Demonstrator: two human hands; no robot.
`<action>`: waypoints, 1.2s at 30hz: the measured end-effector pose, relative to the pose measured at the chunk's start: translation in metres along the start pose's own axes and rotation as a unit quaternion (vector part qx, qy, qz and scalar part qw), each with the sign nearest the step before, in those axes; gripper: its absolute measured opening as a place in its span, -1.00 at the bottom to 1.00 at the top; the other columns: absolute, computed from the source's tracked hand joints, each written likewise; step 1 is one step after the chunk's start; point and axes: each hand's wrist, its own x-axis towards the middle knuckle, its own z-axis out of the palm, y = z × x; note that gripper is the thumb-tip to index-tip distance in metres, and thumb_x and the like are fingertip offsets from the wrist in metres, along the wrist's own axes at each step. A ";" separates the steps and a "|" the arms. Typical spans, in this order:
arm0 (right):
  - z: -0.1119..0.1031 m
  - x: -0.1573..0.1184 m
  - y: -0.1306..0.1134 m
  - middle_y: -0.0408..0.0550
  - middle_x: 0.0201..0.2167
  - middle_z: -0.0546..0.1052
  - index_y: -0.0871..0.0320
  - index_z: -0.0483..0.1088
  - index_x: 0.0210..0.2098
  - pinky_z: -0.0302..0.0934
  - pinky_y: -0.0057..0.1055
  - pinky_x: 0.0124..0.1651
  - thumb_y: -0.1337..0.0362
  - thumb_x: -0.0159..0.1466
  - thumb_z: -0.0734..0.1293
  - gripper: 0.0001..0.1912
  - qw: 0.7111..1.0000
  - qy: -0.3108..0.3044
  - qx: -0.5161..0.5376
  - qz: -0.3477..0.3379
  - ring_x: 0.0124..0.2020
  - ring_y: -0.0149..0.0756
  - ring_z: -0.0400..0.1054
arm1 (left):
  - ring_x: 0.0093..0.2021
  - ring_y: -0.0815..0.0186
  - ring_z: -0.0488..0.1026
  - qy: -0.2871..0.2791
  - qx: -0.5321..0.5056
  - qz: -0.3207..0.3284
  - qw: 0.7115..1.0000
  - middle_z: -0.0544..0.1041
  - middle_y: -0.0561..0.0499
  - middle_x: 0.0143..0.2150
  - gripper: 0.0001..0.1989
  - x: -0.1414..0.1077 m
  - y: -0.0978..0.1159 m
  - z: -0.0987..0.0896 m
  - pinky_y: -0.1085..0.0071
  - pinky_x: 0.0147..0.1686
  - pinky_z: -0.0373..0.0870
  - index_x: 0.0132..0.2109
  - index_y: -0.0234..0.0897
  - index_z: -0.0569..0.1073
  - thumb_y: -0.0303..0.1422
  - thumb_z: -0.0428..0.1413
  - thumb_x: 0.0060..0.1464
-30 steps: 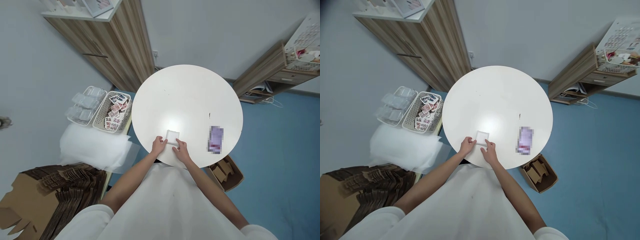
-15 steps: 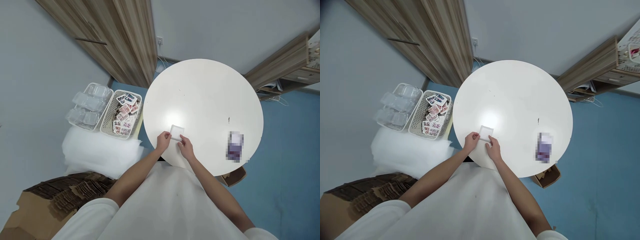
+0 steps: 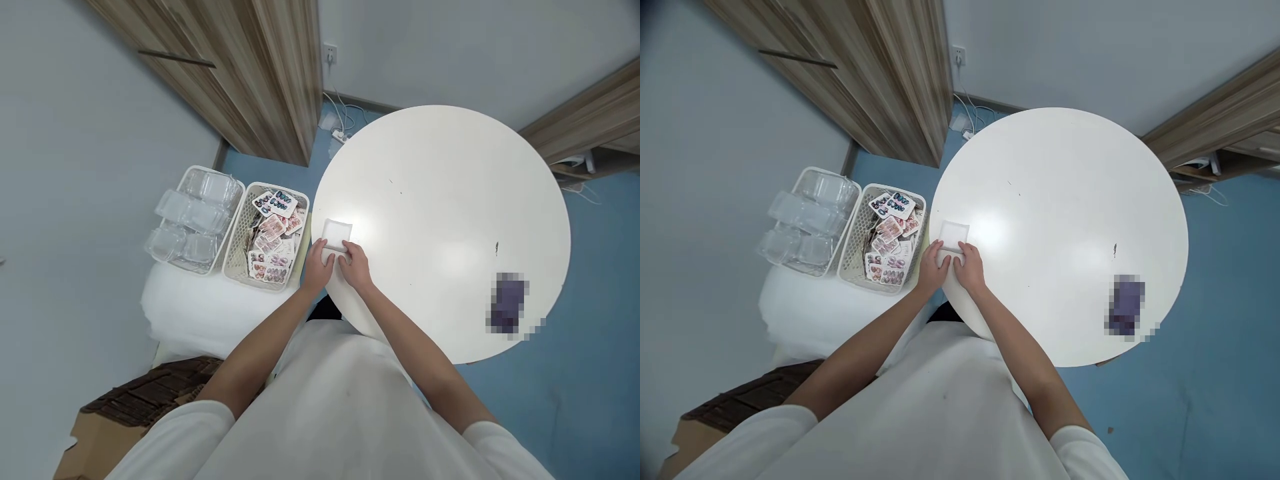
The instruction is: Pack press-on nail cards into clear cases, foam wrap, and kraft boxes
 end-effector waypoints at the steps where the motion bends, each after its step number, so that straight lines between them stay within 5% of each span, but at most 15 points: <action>1: 0.001 0.002 0.000 0.03 0.00 0.27 0.11 0.18 0.06 0.12 -0.21 0.06 0.31 0.13 0.15 -0.53 1.000 0.000 -0.005 0.000 0.03 -0.23 0.16 | 0.15 0.20 0.14 0.000 0.008 0.002 1.000 0.28 -0.13 0.10 -0.58 0.000 -0.001 0.000 0.19 0.11 0.11 0.08 -0.28 0.22 -0.33 -0.01 0.05; 16: 0.002 -0.003 0.004 0.06 0.12 0.09 0.10 0.01 0.17 0.00 -0.16 0.15 0.28 0.14 0.17 -0.41 0.997 -0.047 -0.062 -0.019 0.18 -0.19 -0.04 | 0.15 0.20 0.12 -0.003 0.011 -0.018 1.000 0.28 -0.09 0.10 -0.61 0.001 0.000 -0.002 0.18 0.12 0.03 0.05 -0.23 0.24 -0.34 -0.01 0.04; 25: -0.009 -0.017 0.005 0.03 0.26 -0.31 0.06 -0.25 0.23 -0.05 -0.04 0.15 0.24 0.11 0.23 -0.21 0.995 -0.077 -0.049 -0.041 0.27 -0.10 -0.35 | 0.21 0.21 0.03 0.038 -0.046 -0.034 0.998 0.14 -0.13 0.18 -0.57 -0.004 0.006 0.005 0.21 0.15 0.01 0.09 -0.23 0.17 -0.32 -0.01 0.06; 27: -0.015 -0.022 0.008 0.03 0.26 -0.31 0.03 -0.26 0.23 -0.02 -0.02 0.13 0.22 0.11 0.24 -0.20 0.995 -0.084 -0.040 -0.034 0.26 -0.08 -0.28 | 0.21 0.22 0.02 0.042 -0.048 -0.038 0.997 0.11 -0.12 0.20 -0.55 -0.008 0.007 0.004 0.21 0.15 0.02 0.12 -0.22 0.14 -0.31 -0.02 0.06; 32: -0.036 -0.039 0.022 0.10 0.25 -0.21 0.00 -0.24 0.23 0.16 -0.12 0.01 0.20 0.13 0.21 -0.25 0.996 -0.093 -0.008 -0.001 -0.02 -0.20 0.24 | 0.21 0.23 0.04 0.059 -0.051 -0.052 0.996 0.09 -0.13 0.21 -0.50 -0.026 0.011 0.002 0.24 0.15 0.05 0.14 -0.22 0.12 -0.31 0.00 0.04; 36: -0.062 -0.057 0.035 0.11 0.21 -0.02 0.02 -0.21 0.22 0.21 -0.19 -0.04 0.22 0.14 0.19 -0.28 0.995 -0.098 -0.001 -0.006 -0.18 -0.30 0.34 | 0.18 0.21 0.11 0.073 -0.064 -0.067 0.993 0.16 -0.12 0.18 -0.56 -0.053 0.025 0.004 0.24 0.11 0.14 0.10 -0.22 0.20 -0.33 0.00 0.03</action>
